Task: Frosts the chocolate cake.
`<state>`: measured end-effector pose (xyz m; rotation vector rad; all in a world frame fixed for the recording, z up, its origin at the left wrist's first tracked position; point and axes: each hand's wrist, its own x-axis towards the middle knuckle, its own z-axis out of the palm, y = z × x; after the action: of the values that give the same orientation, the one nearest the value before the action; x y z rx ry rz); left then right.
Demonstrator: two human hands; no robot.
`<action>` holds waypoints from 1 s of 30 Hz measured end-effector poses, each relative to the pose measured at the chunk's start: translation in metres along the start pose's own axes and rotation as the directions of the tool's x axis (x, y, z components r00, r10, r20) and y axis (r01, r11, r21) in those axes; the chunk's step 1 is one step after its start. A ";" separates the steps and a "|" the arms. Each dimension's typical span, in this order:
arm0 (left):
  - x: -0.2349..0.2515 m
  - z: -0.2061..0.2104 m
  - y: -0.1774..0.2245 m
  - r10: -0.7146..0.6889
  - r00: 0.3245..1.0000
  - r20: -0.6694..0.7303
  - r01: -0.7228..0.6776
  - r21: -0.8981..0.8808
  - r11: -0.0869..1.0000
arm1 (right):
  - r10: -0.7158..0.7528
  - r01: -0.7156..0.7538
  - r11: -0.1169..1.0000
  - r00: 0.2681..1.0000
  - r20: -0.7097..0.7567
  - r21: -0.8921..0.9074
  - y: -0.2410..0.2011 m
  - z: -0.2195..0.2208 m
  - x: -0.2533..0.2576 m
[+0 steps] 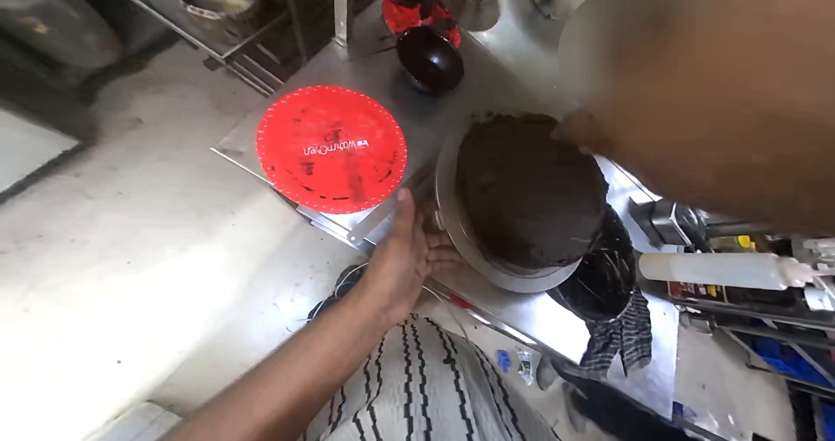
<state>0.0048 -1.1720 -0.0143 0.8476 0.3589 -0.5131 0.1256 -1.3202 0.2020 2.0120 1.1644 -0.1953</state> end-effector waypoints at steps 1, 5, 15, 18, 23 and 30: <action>0.000 -0.002 0.002 0.022 0.999 -0.032 -0.022 -0.011 1.000 | 0.049 -0.048 0.999 0.999 0.024 -0.014 -0.018 -0.006 -0.010; 0.001 -0.002 -0.008 0.099 0.994 -0.048 -0.102 -0.075 0.992 | -0.074 0.077 0.997 0.972 -0.224 0.005 -0.008 0.011 -0.012; 0.017 0.003 0.012 0.087 0.993 -0.074 -0.094 -0.089 0.992 | -0.009 0.011 1.000 0.996 -0.086 0.028 -0.023 0.002 -0.019; 0.015 0.003 0.005 0.114 0.991 -0.066 -0.121 -0.119 0.986 | -0.024 0.043 0.994 0.984 -0.177 0.104 -0.005 0.014 -0.007; -0.004 0.011 -0.020 -0.071 0.993 0.096 0.076 -0.050 0.996 | 0.004 0.009 0.994 0.993 -0.116 0.112 -0.008 0.014 -0.006; 0.002 0.005 -0.019 -0.023 0.994 0.106 0.028 -0.048 0.998 | 0.098 -0.118 0.985 0.983 0.157 0.124 -0.052 -0.037 -0.069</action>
<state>-0.0039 -1.1870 -0.0240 0.7660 0.2845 -0.5683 0.0364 -1.3266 0.2320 2.1305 0.9664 -0.3713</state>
